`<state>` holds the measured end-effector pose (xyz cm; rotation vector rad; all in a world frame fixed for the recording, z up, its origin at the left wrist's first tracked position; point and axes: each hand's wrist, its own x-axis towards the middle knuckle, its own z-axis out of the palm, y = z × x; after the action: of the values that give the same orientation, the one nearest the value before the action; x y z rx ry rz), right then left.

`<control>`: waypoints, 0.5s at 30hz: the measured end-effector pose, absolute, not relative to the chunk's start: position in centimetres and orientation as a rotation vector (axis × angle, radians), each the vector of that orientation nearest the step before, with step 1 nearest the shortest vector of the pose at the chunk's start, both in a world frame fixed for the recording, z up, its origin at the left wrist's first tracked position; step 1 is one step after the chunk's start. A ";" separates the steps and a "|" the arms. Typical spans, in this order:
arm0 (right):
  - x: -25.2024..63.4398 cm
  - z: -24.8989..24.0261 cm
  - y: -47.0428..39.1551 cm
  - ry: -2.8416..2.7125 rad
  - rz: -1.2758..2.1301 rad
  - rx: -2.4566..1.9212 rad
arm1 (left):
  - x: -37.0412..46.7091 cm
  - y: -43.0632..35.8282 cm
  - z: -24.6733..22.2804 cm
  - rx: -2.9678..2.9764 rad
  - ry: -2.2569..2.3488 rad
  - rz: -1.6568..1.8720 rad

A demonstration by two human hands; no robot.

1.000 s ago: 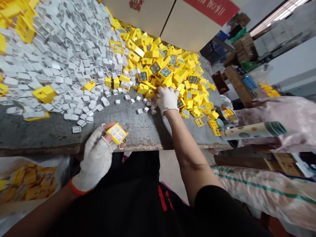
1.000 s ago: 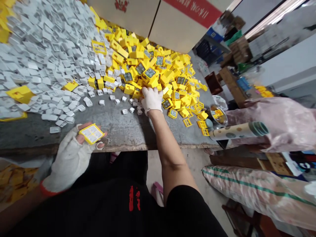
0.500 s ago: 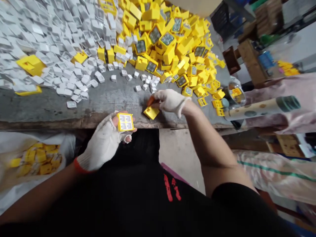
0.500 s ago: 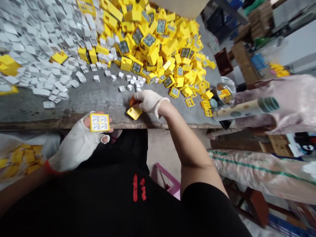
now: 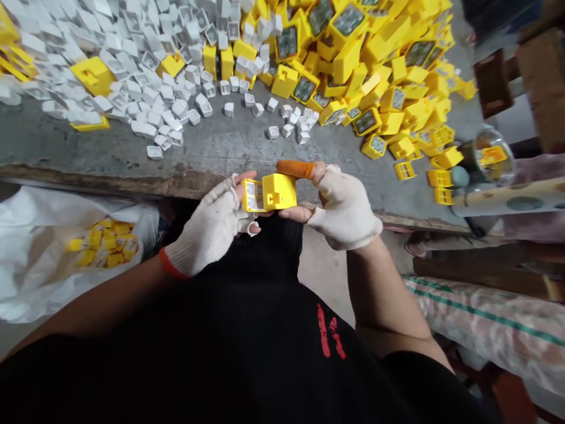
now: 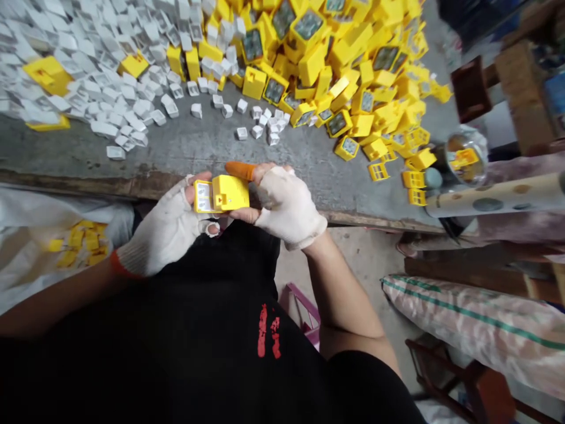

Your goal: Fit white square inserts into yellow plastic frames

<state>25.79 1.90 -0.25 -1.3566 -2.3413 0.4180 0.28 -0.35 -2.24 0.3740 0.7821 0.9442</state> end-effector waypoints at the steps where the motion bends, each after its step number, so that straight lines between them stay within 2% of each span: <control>1: 25.5 0.1 1.6 -2.328 0.438 -1.290 | 0.4 -0.4 -2.2 0.374 0.780 0.944; 6: 24.8 0.2 1.5 -2.345 0.439 -1.202 | 0.4 -0.6 -1.7 0.391 0.793 0.937; 15: 24.2 0.1 0.6 -2.367 0.224 -1.001 | 0.3 -1.6 -2.3 0.485 0.835 0.987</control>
<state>24.22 0.57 0.13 -1.0009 -2.3667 0.2242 0.30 -1.56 -2.32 0.4852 0.8352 0.9873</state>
